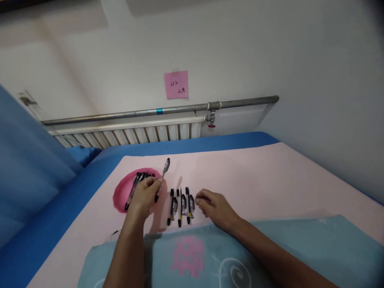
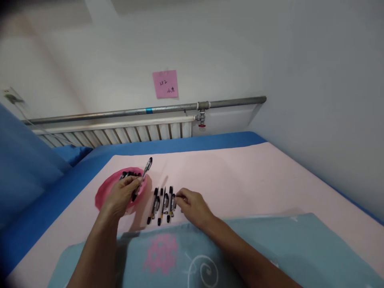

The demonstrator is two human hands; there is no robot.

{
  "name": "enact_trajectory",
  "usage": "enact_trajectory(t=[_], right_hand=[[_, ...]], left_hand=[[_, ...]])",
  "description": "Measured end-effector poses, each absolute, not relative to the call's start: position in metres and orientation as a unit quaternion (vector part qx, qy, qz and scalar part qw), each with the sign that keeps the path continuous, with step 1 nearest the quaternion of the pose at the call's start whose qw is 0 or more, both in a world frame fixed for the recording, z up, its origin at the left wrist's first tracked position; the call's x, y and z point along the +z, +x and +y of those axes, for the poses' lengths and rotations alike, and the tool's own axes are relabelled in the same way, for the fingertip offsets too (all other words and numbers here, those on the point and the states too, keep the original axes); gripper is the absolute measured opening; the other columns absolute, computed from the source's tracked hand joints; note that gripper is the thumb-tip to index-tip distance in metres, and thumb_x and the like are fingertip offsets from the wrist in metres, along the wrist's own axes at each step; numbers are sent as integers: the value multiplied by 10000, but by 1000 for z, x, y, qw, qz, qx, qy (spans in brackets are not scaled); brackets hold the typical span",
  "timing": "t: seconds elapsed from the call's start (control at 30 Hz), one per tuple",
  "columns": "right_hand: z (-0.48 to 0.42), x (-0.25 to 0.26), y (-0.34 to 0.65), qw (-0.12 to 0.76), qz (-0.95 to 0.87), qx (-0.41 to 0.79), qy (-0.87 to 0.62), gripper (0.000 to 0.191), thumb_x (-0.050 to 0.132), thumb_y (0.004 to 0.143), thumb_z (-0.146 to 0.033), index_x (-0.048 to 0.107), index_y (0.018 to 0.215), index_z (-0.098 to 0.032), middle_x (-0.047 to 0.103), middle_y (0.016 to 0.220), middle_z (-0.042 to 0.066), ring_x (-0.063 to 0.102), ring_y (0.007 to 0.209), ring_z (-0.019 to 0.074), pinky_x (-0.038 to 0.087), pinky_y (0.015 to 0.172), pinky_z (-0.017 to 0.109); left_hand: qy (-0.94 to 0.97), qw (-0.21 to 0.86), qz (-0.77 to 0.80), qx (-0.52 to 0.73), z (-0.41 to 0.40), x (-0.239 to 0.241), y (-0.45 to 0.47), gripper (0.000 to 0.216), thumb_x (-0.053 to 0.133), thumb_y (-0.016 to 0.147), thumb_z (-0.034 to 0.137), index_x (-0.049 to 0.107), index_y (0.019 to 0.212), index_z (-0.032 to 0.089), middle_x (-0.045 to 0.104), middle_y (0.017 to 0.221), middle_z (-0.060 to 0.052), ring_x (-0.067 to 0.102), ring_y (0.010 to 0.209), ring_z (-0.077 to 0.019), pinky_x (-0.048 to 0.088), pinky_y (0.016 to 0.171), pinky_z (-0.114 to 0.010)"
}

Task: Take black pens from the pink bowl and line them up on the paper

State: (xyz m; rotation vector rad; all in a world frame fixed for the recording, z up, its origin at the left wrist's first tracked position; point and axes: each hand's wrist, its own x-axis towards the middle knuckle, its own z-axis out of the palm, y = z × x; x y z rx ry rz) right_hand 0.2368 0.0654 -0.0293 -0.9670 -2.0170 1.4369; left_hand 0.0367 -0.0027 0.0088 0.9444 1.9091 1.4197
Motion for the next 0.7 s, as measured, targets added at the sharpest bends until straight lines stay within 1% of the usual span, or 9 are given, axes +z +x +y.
enact_trajectory(t=[0.07,0.1,0.17,0.23,0.33,0.47,0.57,0.63,0.7], right_hand=[[61,-24,235,237,-698,586,-338,179,472,777,-323,563,820,-176,485,521,-44,454,447,80,324,407,185],[60,-22,234,237,-677,610,-337,223,456,791,-356,563,869,-177,482,513,-49,420,404,68,295,376,179],[58,-17,234,248,-633,648,-344,269,435,805,-384,548,940,-181,472,495,-62,357,343,51,251,340,175],[57,-13,234,262,-591,677,-351,268,451,798,-383,542,953,-184,455,477,-73,316,316,39,220,328,171],[58,-10,235,278,-537,716,-347,255,480,782,-378,543,939,-187,428,457,-83,281,305,27,176,325,164],[62,-12,237,286,-515,733,-340,228,498,771,-388,528,876,-187,420,445,-87,275,304,27,166,321,161],[62,-15,237,283,-544,717,-331,213,483,782,-394,506,788,-183,480,501,-67,310,327,29,194,325,162],[60,-16,237,260,-580,710,-304,215,470,794,-384,503,752,-175,518,550,-48,349,358,33,231,343,164],[56,-15,236,224,-617,701,-278,216,475,798,-365,503,711,-169,512,540,-46,365,379,38,257,364,168]], left_hand=[[328,439,590,593,3,6,60,247,645,631,387,577,675,154,507,540,26,429,466,-80,325,471,-206],[316,493,548,598,6,4,72,247,663,618,371,576,689,151,524,558,22,445,477,-80,339,482,-205],[300,554,503,592,10,0,93,250,672,617,359,580,717,149,550,590,12,484,511,-91,365,509,-212],[302,565,501,581,12,-5,107,251,667,626,367,584,718,150,556,600,9,501,532,-98,375,524,-217],[322,552,533,555,11,-9,112,254,665,625,384,573,668,151,537,566,22,479,504,-85,354,502,-204],[347,542,554,529,10,-8,106,272,668,618,397,566,629,145,537,559,14,479,509,-92,356,498,-208],[329,498,565,569,10,-3,102,293,676,608,399,622,744,145,611,709,-29,548,654,-130,407,576,-227],[300,498,542,607,11,-1,102,329,661,627,410,637,825,148,632,806,-54,567,750,-149,428,634,-239],[275,519,506,631,11,1,105,324,651,643,408,642,825,141,637,795,-63,574,746,-148,436,640,-242]])
